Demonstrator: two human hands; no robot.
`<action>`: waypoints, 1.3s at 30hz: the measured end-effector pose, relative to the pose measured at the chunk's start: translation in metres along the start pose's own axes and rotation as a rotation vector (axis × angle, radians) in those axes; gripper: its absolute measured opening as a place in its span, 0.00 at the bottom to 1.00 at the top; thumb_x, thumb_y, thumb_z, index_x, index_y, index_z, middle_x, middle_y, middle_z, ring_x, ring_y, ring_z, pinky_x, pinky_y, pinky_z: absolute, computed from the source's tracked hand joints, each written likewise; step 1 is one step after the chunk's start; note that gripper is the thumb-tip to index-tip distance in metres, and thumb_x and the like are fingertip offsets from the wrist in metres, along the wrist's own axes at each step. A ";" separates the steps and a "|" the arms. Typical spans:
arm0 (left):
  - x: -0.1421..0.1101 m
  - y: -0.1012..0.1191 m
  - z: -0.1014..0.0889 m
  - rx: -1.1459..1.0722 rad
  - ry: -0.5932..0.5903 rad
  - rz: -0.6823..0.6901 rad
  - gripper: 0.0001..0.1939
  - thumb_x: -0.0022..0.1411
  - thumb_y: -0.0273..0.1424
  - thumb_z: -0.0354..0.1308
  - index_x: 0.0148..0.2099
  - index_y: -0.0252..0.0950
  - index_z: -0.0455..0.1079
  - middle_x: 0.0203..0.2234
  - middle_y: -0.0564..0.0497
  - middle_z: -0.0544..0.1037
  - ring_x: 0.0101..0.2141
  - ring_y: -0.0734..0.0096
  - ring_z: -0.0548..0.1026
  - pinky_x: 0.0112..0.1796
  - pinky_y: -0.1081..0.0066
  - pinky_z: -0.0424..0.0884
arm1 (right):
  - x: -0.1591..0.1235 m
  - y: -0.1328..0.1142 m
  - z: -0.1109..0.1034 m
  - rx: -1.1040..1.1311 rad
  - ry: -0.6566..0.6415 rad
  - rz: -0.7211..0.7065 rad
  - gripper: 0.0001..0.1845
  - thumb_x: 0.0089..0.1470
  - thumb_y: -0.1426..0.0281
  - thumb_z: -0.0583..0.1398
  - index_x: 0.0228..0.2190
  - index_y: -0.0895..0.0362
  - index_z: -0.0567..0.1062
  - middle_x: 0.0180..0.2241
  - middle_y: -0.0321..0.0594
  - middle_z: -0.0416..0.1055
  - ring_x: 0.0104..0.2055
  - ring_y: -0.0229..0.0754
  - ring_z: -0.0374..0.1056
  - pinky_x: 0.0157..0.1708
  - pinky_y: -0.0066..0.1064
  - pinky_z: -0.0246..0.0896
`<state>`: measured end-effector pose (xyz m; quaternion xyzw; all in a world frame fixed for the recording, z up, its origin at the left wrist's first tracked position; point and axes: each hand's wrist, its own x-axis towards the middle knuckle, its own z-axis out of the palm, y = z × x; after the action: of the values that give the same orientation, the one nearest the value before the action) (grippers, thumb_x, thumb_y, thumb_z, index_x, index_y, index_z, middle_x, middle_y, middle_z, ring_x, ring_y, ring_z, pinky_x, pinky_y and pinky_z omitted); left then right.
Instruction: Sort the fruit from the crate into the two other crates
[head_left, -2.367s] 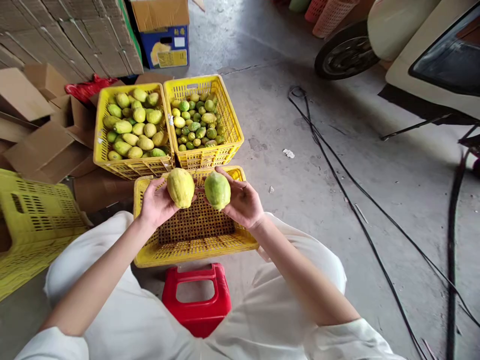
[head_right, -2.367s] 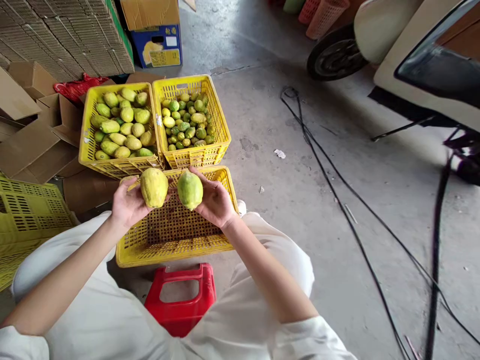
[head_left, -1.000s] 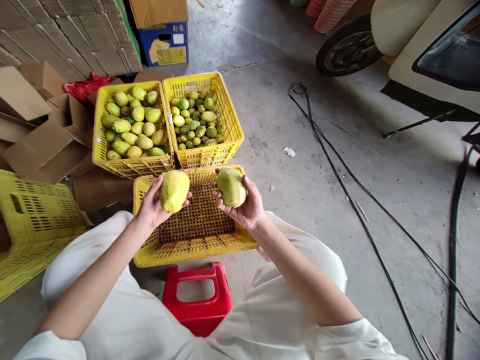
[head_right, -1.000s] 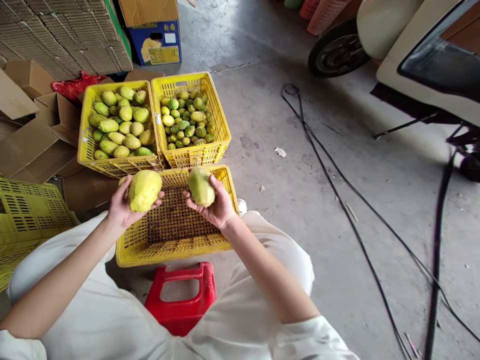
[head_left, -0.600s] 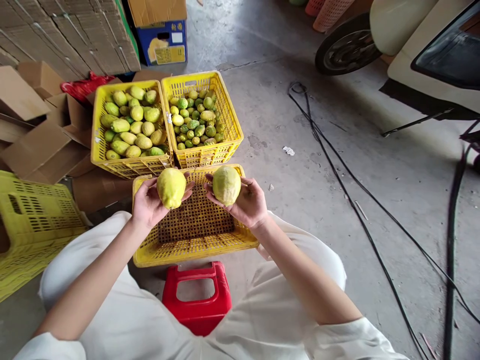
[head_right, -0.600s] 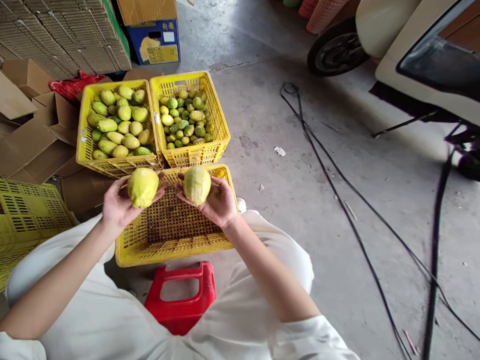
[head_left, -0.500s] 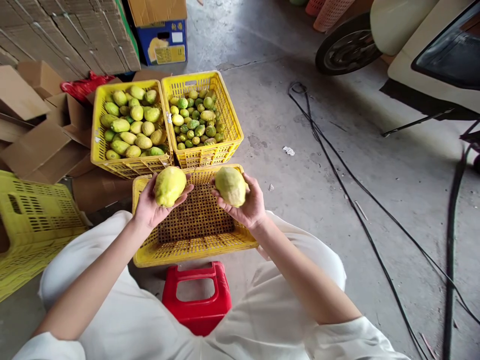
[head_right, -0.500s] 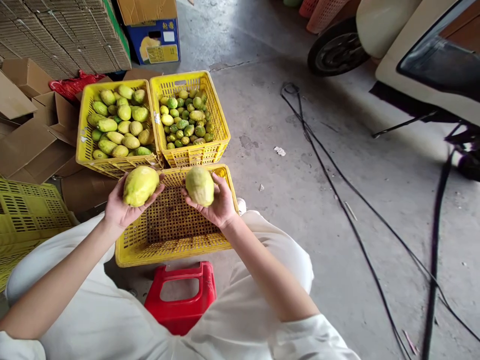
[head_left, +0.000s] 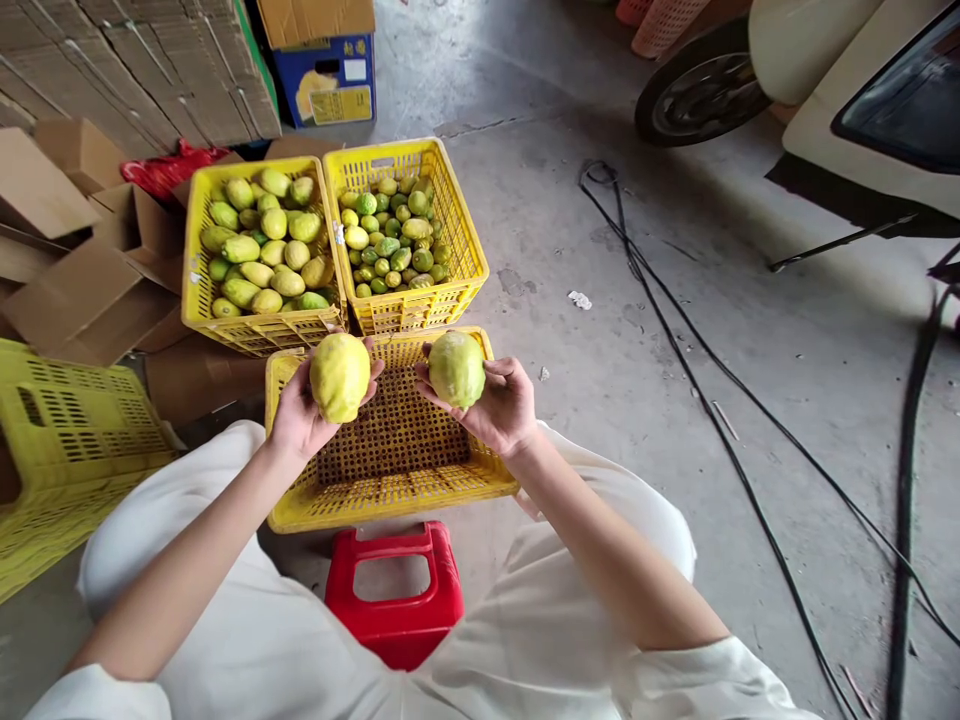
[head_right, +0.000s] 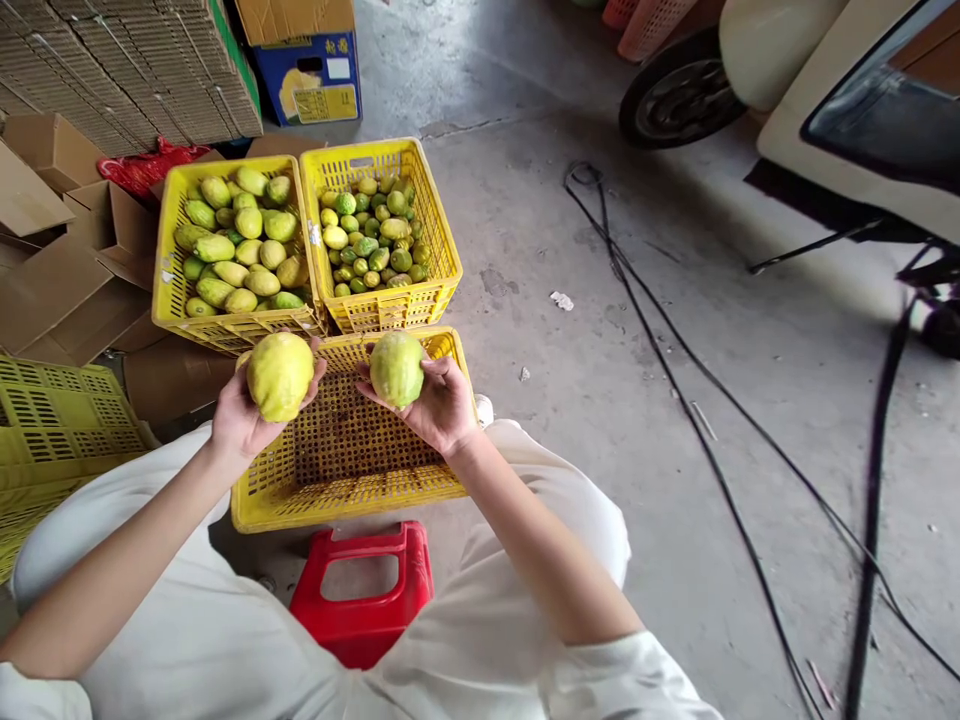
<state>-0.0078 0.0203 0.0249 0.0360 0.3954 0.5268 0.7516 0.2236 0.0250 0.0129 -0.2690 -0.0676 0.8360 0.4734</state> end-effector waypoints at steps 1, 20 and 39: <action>0.000 0.000 0.000 -0.014 0.001 0.015 0.22 0.75 0.38 0.47 0.64 0.40 0.71 0.50 0.44 0.83 0.45 0.59 0.83 0.41 0.65 0.81 | 0.000 0.001 0.000 0.007 -0.009 0.001 0.22 0.49 0.69 0.59 0.48 0.55 0.72 0.44 0.44 0.81 0.46 0.51 0.79 0.44 0.48 0.80; -0.004 0.007 -0.002 0.037 -0.037 0.004 0.25 0.66 0.43 0.55 0.59 0.35 0.72 0.47 0.38 0.83 0.42 0.52 0.83 0.37 0.59 0.81 | 0.000 0.000 0.000 -0.028 -0.022 0.086 0.19 0.59 0.65 0.59 0.52 0.54 0.70 0.43 0.45 0.80 0.40 0.46 0.79 0.34 0.37 0.80; -0.003 0.005 -0.001 0.083 -0.005 -0.036 0.21 0.68 0.36 0.51 0.58 0.35 0.73 0.49 0.37 0.83 0.52 0.44 0.81 0.44 0.50 0.82 | -0.002 -0.006 0.000 0.011 -0.029 0.002 0.19 0.60 0.65 0.57 0.53 0.52 0.71 0.39 0.40 0.80 0.34 0.40 0.76 0.26 0.28 0.78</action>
<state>-0.0131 0.0193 0.0284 0.0615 0.4156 0.4962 0.7598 0.2285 0.0270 0.0158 -0.2541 -0.0695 0.8407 0.4731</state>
